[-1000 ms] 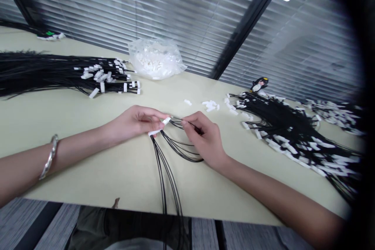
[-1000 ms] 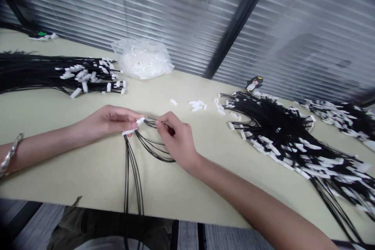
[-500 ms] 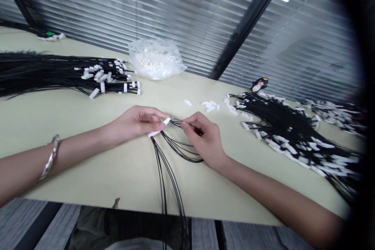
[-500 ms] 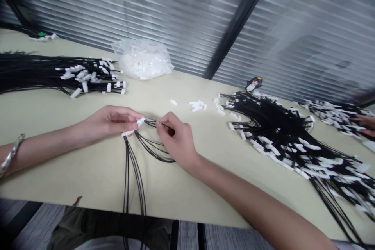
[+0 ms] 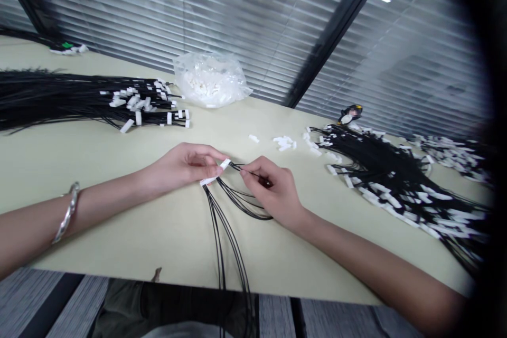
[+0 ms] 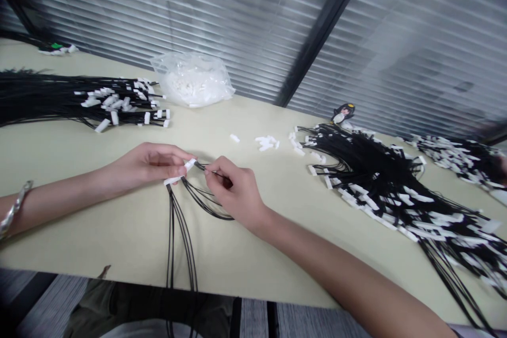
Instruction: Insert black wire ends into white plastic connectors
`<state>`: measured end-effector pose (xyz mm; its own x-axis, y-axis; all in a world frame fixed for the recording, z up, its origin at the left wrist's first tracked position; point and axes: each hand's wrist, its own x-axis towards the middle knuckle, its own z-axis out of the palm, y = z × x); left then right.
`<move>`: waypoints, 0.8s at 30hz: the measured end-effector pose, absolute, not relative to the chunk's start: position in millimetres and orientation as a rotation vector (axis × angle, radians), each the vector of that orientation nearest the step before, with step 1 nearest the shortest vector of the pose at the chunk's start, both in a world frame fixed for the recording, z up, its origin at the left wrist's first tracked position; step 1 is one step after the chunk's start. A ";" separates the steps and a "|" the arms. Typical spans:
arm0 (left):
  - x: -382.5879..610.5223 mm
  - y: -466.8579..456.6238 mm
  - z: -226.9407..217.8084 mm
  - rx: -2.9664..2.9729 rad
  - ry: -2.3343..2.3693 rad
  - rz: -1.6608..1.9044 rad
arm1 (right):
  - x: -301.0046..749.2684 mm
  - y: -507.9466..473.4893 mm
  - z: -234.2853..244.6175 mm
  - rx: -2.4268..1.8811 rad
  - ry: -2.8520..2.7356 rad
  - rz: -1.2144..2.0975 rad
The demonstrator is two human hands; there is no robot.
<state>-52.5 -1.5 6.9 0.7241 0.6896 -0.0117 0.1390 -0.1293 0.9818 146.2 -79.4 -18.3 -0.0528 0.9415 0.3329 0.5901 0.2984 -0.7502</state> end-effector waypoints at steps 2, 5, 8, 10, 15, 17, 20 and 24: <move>-52.5 -1.5 7.4 1.661 0.676 0.535 | 145.7 -80.2 -18.3 -1.379 -1.751 0.517; -52.2 -1.1 7.1 1.667 0.674 0.535 | 145.5 -80.8 -18.5 -1.364 -1.770 0.500; -51.6 -0.8 6.8 1.670 0.676 0.532 | 145.8 -80.6 -18.5 -1.340 -1.782 0.505; -51.3 -1.1 6.9 1.671 0.676 0.528 | 146.1 -80.6 -18.4 -1.314 -1.785 0.495; -51.8 -1.5 7.5 1.672 0.683 0.522 | 146.4 -83.0 -18.8 -1.296 -1.808 0.447; -52.3 -1.2 7.4 1.676 0.674 0.530 | 146.6 -84.3 -19.3 -1.282 -1.832 0.430; -52.8 -0.6 6.6 1.681 0.662 0.543 | 146.6 -84.8 -19.2 -1.290 -1.850 0.427; -52.7 -0.3 5.3 1.698 0.644 0.537 | 145.8 -82.3 -17.4 -1.393 -1.743 0.471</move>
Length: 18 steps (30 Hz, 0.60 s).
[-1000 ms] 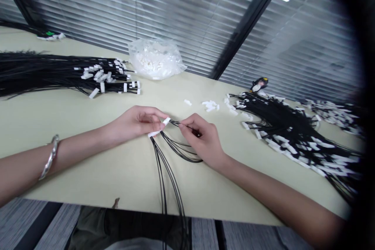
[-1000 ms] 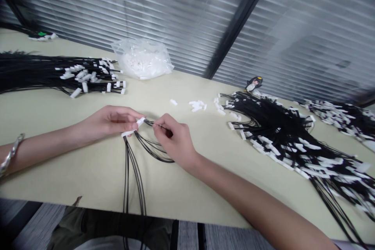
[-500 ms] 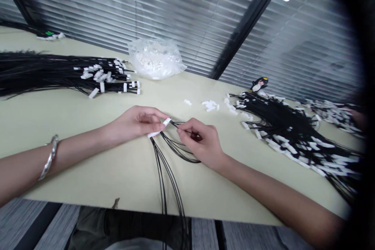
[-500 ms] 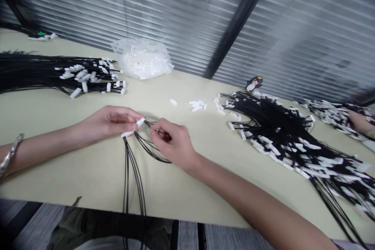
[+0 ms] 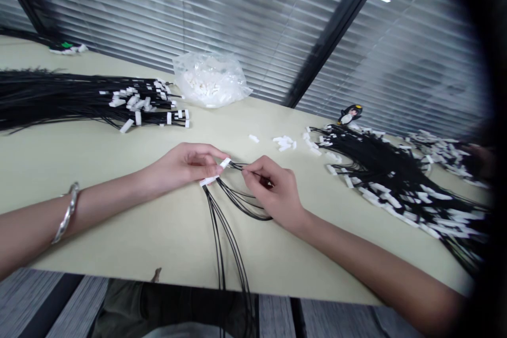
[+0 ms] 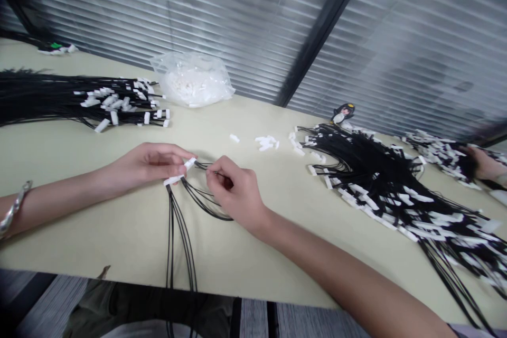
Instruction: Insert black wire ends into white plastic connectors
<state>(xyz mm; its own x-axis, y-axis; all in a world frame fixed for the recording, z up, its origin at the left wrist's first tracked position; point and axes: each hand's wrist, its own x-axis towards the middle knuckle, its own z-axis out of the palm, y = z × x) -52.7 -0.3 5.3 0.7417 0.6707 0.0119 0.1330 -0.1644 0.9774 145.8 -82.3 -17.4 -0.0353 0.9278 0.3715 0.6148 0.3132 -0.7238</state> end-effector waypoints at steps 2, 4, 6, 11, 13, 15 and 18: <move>-52.2 -0.5 5.4 1.703 0.646 0.538 | 145.4 -81.2 -16.8 -1.415 -1.698 0.493; -51.6 -0.9 5.9 1.702 0.656 0.540 | 145.2 -80.9 -16.9 -1.416 -1.686 0.497; -51.2 -1.0 6.3 1.701 0.664 0.543 | 145.2 -81.2 -17.4 -1.411 -1.686 0.484; -51.1 -0.2 6.4 1.707 0.668 0.538 | 145.4 -81.3 -17.9 -1.416 -1.708 0.476; -51.2 0.1 6.4 1.702 0.663 0.536 | 145.3 -80.8 -17.6 -1.420 -1.735 0.496; -51.5 0.0 6.5 1.701 0.661 0.539 | 145.4 -80.5 -17.6 -1.420 -1.756 0.513; -52.4 0.0 6.2 1.709 0.656 0.542 | 145.9 -80.6 -18.4 -1.410 -1.766 0.527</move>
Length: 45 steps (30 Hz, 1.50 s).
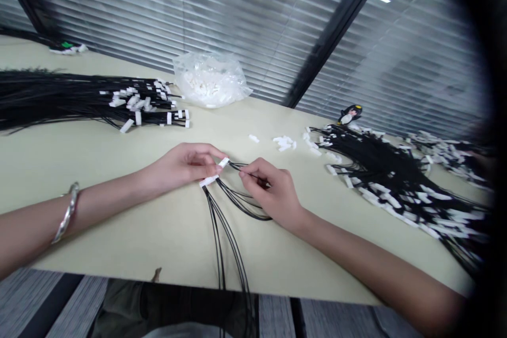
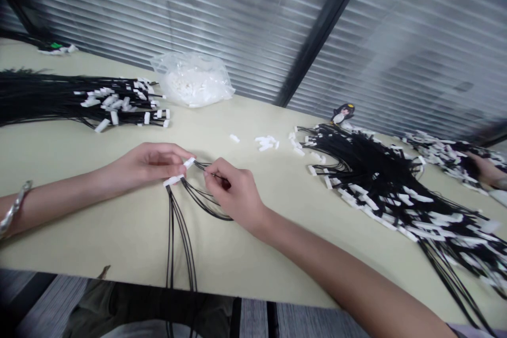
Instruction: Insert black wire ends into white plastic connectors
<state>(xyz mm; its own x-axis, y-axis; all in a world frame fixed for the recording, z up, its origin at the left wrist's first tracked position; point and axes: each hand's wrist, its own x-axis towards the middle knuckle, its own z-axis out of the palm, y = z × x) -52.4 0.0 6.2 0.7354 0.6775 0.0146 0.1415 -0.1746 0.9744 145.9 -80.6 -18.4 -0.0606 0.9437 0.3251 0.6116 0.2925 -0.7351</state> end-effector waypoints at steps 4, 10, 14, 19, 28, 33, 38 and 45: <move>-53.1 1.2 3.8 1.710 0.650 0.557 | 146.5 -81.0 -19.9 -1.396 -1.776 0.515; -53.3 2.8 2.6 1.692 0.671 0.555 | 145.9 -81.2 -19.5 -1.403 -1.762 0.508; -54.9 3.1 1.5 1.684 0.643 0.546 | 146.4 -82.0 -19.6 -1.403 -1.757 0.517; -56.5 3.2 -0.9 1.687 0.639 0.541 | 146.2 -82.1 -20.0 -1.397 -1.759 0.506; -56.2 3.9 -1.4 1.696 0.676 0.512 | 147.1 -82.2 -20.4 -1.407 -1.764 0.496; -55.6 1.5 -0.3 1.700 0.695 0.474 | 148.6 -80.5 -20.6 -1.431 -1.755 0.498; -53.8 2.5 -1.7 1.711 0.693 0.502 | 147.3 -79.7 -20.7 -1.420 -1.760 0.491; -53.1 3.6 -0.4 1.734 0.648 0.498 | 146.5 -82.1 -20.4 -1.398 -1.819 0.477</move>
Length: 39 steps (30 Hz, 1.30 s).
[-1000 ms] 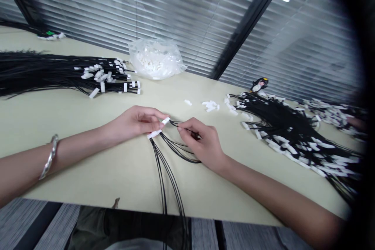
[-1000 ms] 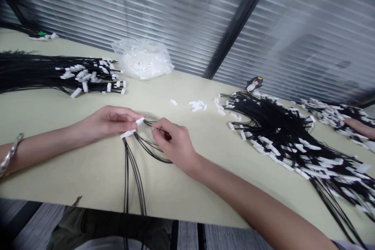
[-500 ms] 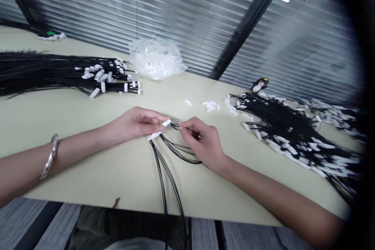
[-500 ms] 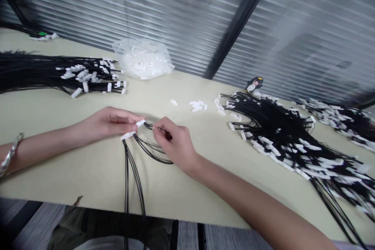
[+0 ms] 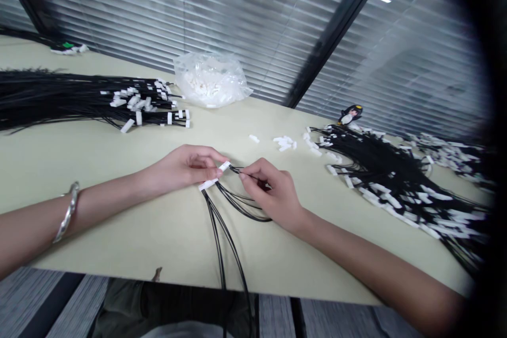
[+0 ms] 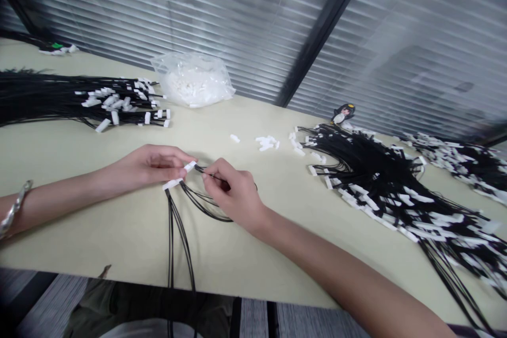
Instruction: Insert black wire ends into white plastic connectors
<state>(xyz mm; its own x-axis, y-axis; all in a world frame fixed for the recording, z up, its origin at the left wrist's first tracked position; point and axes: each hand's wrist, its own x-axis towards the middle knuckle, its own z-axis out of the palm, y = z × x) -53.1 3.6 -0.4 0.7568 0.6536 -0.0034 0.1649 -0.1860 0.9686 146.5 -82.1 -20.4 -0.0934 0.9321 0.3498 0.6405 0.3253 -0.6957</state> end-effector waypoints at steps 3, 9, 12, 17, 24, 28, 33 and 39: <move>-53.5 3.4 -0.6 1.736 0.634 0.495 | 146.2 -82.5 -19.2 -1.386 -1.850 0.427; -52.8 2.4 0.0 1.744 0.634 0.493 | 147.0 -83.2 -20.8 -1.372 -1.910 0.387; -52.4 2.0 1.7 1.741 0.636 0.490 | 147.1 -82.8 -23.4 -1.328 -1.983 0.346; -51.5 2.1 3.1 1.741 0.635 0.493 | 145.0 -83.5 -23.9 -1.337 -2.003 0.255; -52.2 2.0 1.8 1.754 0.639 0.493 | 144.3 -85.2 -19.3 -1.428 -1.913 0.340; -52.5 3.0 0.8 1.749 0.629 0.504 | 145.0 -82.7 -18.4 -1.447 -1.816 0.442; -52.7 2.5 0.9 1.751 0.637 0.494 | 145.5 -80.3 -16.6 -1.449 -1.714 0.509; -52.3 2.4 0.6 1.752 0.634 0.491 | 145.8 -80.6 -16.1 -1.462 -1.659 0.476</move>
<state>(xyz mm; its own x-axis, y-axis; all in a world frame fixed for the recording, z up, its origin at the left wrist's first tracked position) -52.3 2.4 0.6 0.7662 0.6426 0.0041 0.1645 -0.2023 0.9654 145.8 -80.6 -16.1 0.0465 0.9384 0.3423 0.6145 0.2433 -0.7505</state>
